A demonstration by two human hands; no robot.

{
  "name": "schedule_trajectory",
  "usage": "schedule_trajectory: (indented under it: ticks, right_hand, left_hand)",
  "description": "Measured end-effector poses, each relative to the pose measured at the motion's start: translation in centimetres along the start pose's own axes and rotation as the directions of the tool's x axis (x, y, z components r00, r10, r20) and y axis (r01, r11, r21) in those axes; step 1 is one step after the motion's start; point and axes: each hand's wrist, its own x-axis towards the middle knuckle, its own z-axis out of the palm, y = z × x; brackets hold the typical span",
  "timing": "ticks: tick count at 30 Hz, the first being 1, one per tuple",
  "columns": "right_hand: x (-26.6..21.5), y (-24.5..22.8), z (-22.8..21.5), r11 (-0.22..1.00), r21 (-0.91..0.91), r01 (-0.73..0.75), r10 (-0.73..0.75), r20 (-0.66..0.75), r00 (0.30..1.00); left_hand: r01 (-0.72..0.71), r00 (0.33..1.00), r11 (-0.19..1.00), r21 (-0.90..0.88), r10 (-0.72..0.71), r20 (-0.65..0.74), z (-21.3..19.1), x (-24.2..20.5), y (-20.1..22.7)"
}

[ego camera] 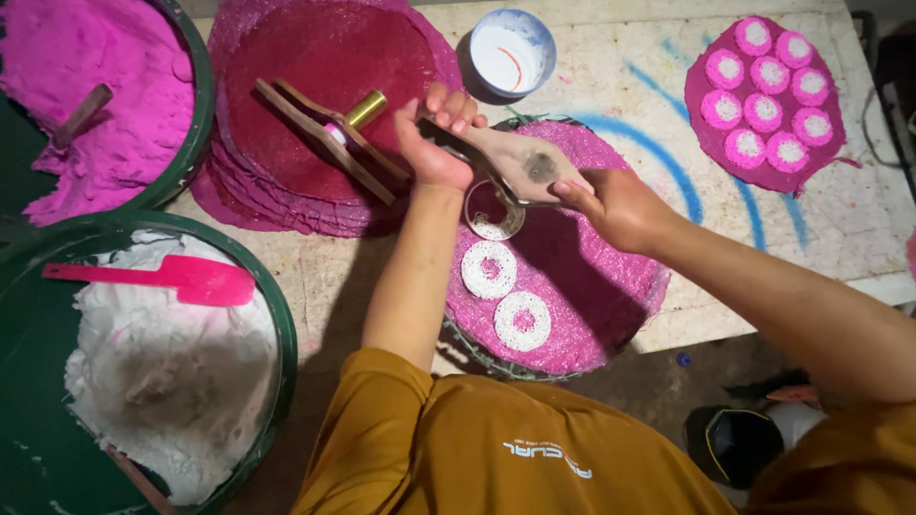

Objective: The person uses wooden molds to shape white dough into small decorative pieces, placing them onto pink circular bases and using a tool to apply patterns.

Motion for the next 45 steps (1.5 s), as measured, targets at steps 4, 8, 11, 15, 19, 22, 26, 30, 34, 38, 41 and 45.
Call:
schedule_trajectory:
  ticks: [4, 8, 11, 15, 19, 22, 26, 30, 34, 38, 41, 45]
  right_hand:
    - [0.8, -0.4, 1.8, 0.997, 0.049, 0.066, -0.065, -0.012, 0.998]
    - [1.1, 0.0, 3.2, 0.995, 0.097, -0.021, 0.011, 0.100, 0.995]
    - [0.8, 1.4, 3.0, 0.997, 0.053, -0.048, 0.039, 0.153, 0.987]
    - [-0.9, 5.3, 0.7, 0.974, 0.079, -0.212, 0.195, 0.176, 0.965]
    - [-5.1, 10.1, -0.7, 0.929, 0.370, 0.010, -0.036, 0.064, 0.997]
    - [-8.5, 13.0, 1.3, 0.907, 0.420, 0.000, 0.062, -0.132, 0.989]
    - [-11.4, 14.9, 5.3, 0.568, 0.808, 0.156, 0.070, -0.236, 0.969]
    - [-14.5, 15.4, 8.0, 0.360, 0.898, 0.252, 0.140, -0.319, 0.937]
    - [-17.2, 15.5, 9.7, 0.326, 0.899, 0.291, 0.244, -0.378, 0.893]
    - [-19.0, 16.4, 10.9, 0.310, 0.884, 0.350, 0.272, -0.435, 0.858]
    - [-20.8, 17.8, 11.3, 0.378, 0.842, 0.385, 0.236, -0.490, 0.839]
    - [-21.9, 17.5, 10.0, 0.538, 0.818, 0.203, 0.234, -0.376, 0.897]
  left_hand:
    - [0.006, 1.000, 0.999, 0.052, -0.008, 0.021, 0.3, 0.1, 2.4]
    - [-0.003, 1.000, 0.998, 0.064, 0.004, -0.024, -0.2, -1.1, 3.3]
    - [0.019, 0.996, 0.999, -0.036, -0.022, -0.088, -0.8, -2.2, 1.7]
    - [0.142, 0.985, 0.984, 0.110, -0.130, -0.112, -1.0, -3.3, -0.6]
    - [0.192, 0.981, 0.423, 0.886, -0.081, -0.174, 0.0, -6.0, -0.5]
    - [-0.008, 0.995, -0.541, 0.841, -0.090, -0.049, 1.1, -9.9, -0.9]
    - [-0.050, 0.995, -0.738, 0.673, -0.095, -0.029, 2.6, -12.0, -1.9]
    - [-0.008, 0.995, -0.728, 0.686, -0.071, -0.065, 3.2, -11.9, -2.1]
    - [-0.102, 0.994, -0.664, 0.740, -0.093, 0.054, 2.9, -10.2, -3.8]
    - [-0.151, 0.980, -0.727, 0.670, -0.200, 0.003, 2.5, -5.8, -7.4]
    - [-0.159, 0.963, -0.757, 0.634, -0.261, -0.069, 3.4, -3.9, -8.6]
    - [-0.379, 0.875, -0.605, 0.700, -0.480, 0.059, 8.9, -6.0, -9.1]
